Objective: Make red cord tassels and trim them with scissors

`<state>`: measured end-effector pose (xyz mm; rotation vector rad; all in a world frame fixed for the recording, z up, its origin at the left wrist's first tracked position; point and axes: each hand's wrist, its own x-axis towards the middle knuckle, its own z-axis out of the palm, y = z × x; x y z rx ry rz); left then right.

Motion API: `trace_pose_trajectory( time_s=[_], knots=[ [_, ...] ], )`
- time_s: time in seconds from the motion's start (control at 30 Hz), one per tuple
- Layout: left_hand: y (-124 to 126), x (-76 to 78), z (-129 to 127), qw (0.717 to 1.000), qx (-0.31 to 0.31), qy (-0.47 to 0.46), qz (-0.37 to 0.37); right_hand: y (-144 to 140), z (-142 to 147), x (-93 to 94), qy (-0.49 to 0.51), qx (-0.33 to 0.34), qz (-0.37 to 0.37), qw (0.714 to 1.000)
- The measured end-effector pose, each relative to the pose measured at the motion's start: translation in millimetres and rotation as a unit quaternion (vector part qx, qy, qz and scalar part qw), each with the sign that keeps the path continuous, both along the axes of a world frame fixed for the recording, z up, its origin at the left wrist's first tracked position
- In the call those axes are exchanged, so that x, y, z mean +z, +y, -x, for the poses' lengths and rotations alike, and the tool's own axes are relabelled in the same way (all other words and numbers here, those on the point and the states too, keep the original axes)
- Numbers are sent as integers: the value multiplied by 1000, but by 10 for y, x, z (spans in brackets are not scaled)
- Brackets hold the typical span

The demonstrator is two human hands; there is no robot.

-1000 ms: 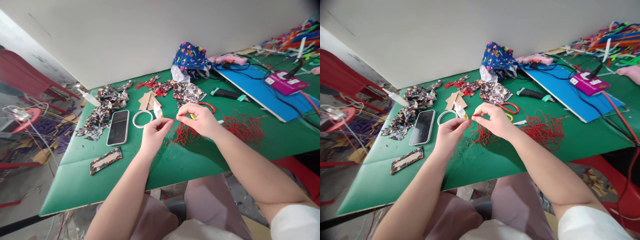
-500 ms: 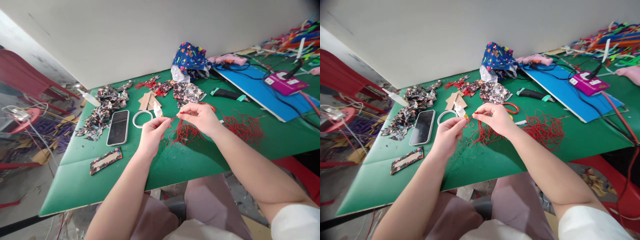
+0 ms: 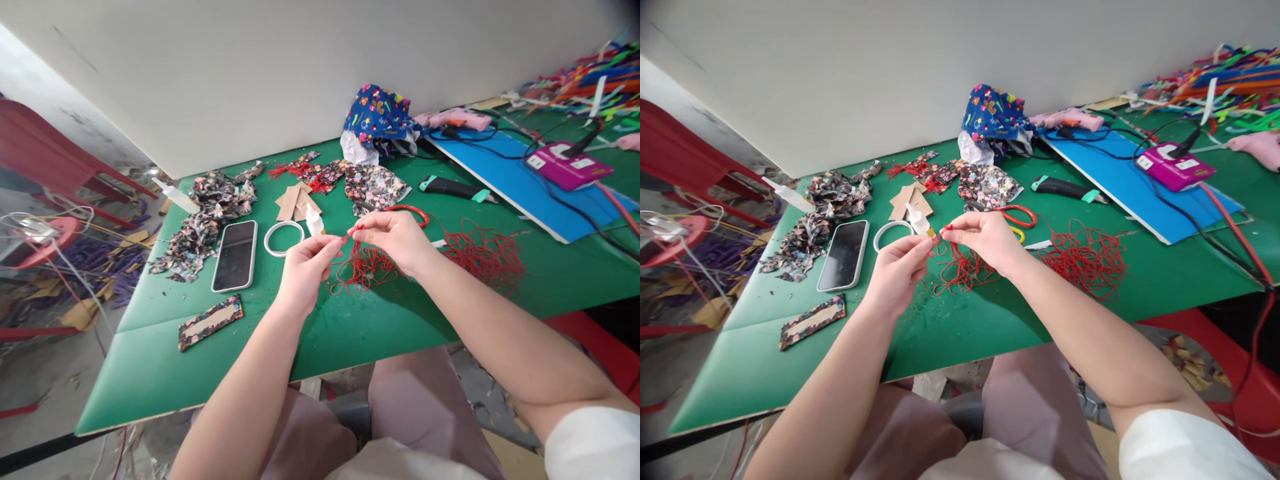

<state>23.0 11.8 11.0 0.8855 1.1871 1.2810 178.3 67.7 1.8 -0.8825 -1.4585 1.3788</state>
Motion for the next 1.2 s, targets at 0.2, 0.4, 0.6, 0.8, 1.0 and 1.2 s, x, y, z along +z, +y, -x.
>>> trace_pose_trajectory(
  time_s=[0.2,0.4,0.6,0.8,1.0,1.2],
  knots=[
    [-4,-6,-10,1000,-5,12,-5,-32,17,39,-13,11,8,1000],
    [-7,-15,-9,1000,-3,17,-3,-41,21,53,2,18,23,1000],
    [-2,-15,-9,1000,-5,25,-3,-34,8,28,8,14,11,1000],
    [-1,-11,-8,1000,-6,31,-1,-19,-8,11,8,5,-5,1000],
    [-3,-20,-1,999,-7,39,-6,-26,-7,19,3,9,-3,1000],
    [-1,-29,-2,999,-10,43,-6,-30,0,29,-8,-2,-5,1000]
  ],
)
